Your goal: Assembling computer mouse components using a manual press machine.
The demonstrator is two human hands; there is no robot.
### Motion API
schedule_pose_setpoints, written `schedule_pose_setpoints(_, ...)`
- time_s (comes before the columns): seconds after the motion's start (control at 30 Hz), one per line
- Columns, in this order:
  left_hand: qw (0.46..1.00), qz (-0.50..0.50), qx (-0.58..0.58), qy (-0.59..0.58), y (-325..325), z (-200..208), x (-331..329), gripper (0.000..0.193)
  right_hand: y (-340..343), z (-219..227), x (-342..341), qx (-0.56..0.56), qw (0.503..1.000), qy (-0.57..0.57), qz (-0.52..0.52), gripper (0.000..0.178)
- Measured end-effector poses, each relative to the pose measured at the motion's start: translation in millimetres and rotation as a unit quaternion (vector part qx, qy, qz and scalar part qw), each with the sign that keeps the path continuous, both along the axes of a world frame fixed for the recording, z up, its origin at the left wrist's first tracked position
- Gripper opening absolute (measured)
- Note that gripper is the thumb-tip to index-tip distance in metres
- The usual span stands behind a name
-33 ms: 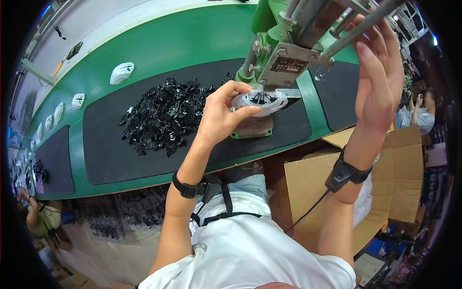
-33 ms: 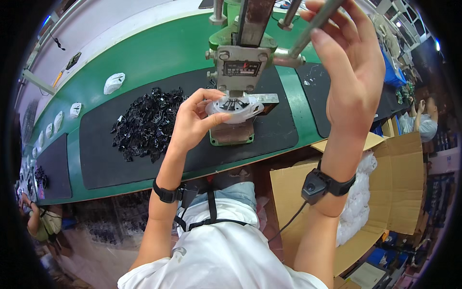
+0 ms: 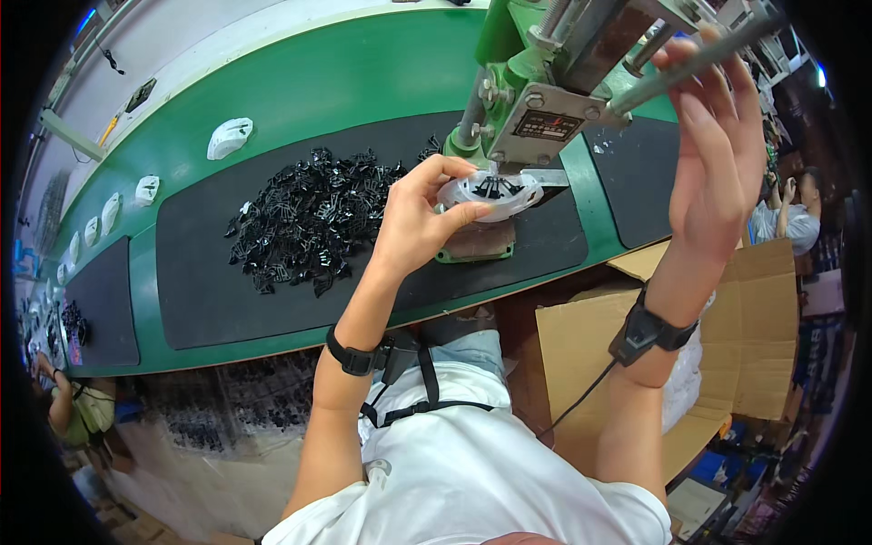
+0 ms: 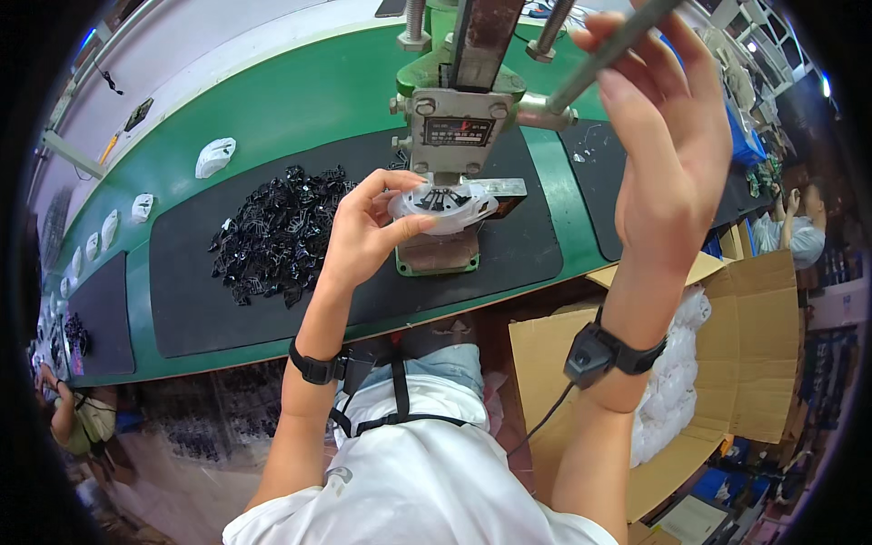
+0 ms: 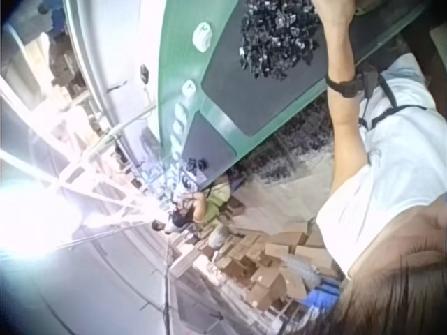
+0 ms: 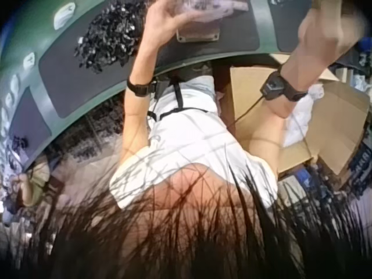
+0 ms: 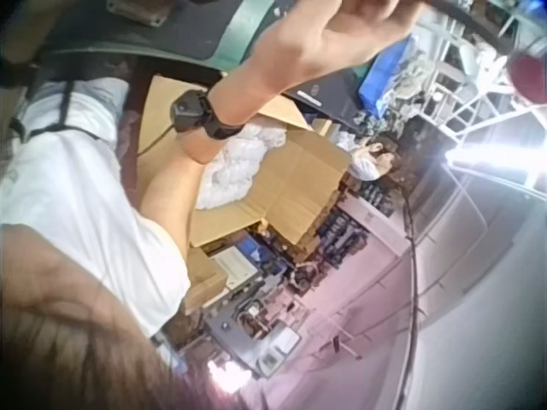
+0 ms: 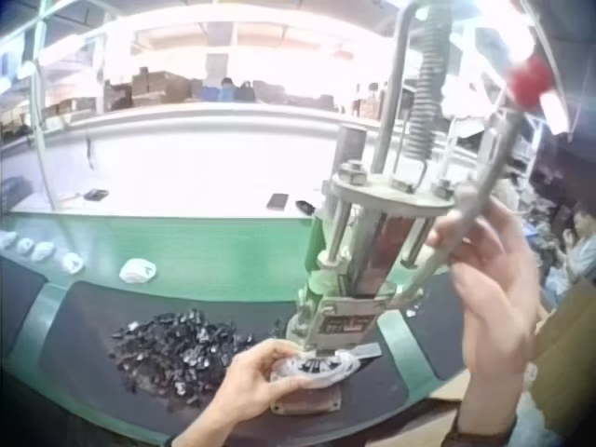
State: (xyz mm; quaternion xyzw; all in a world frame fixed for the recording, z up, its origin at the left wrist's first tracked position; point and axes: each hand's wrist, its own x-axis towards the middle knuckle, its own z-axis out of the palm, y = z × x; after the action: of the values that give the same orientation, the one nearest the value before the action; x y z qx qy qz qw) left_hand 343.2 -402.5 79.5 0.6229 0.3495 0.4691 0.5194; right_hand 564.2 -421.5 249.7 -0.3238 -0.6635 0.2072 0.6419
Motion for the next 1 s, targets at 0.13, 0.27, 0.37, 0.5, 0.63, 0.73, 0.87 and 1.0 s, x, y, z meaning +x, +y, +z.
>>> schedule_pose_setpoints(0.13, 0.999, 0.01, 0.006, -0.038, -6, -4, 1, 0.038, -28, -34, -7, 0.087, 0.996, 0.019, -0.007, 0.05)
schedule_pose_setpoints(0.27, 0.997, 0.017, 0.008, -0.075, -7, -7, 6, 0.04, -56, -74, -10, 0.094, 0.994, -0.013, -0.048, 0.04)
schedule_pose_setpoints(0.37, 0.997, 0.016, 0.022, -0.071, -3, -9, 4, 0.041, -61, -90, -17, 0.075, 0.99, -0.029, -0.113, 0.036)
schedule_pose_setpoints(0.5, 0.996, 0.02, 0.025, -0.078, -4, -9, 4, 0.041, -64, -97, -25, 0.075, 0.984, -0.036, -0.156, 0.036)
schedule_pose_setpoints(0.63, 0.996, 0.038, 0.024, -0.077, -3, -12, 8, 0.04, -60, -138, -17, 0.132, 0.97, -0.11, -0.175, 0.036)
schedule_pose_setpoints(0.73, 0.996, 0.038, 0.045, -0.07, -3, -12, 7, 0.04, -62, -146, -19, 0.134, 0.959, -0.116, -0.222, 0.038)
schedule_pose_setpoints(0.87, 0.997, 0.027, 0.021, -0.065, -4, -10, 4, 0.042, -51, -135, -23, 0.172, 0.955, -0.128, -0.204, 0.034)
schedule_pose_setpoints(1.0, 0.999, 0.001, 0.03, -0.022, 2, -4, 4, 0.041, -41, -65, -16, 0.149, 0.976, -0.072, -0.142, 0.034)
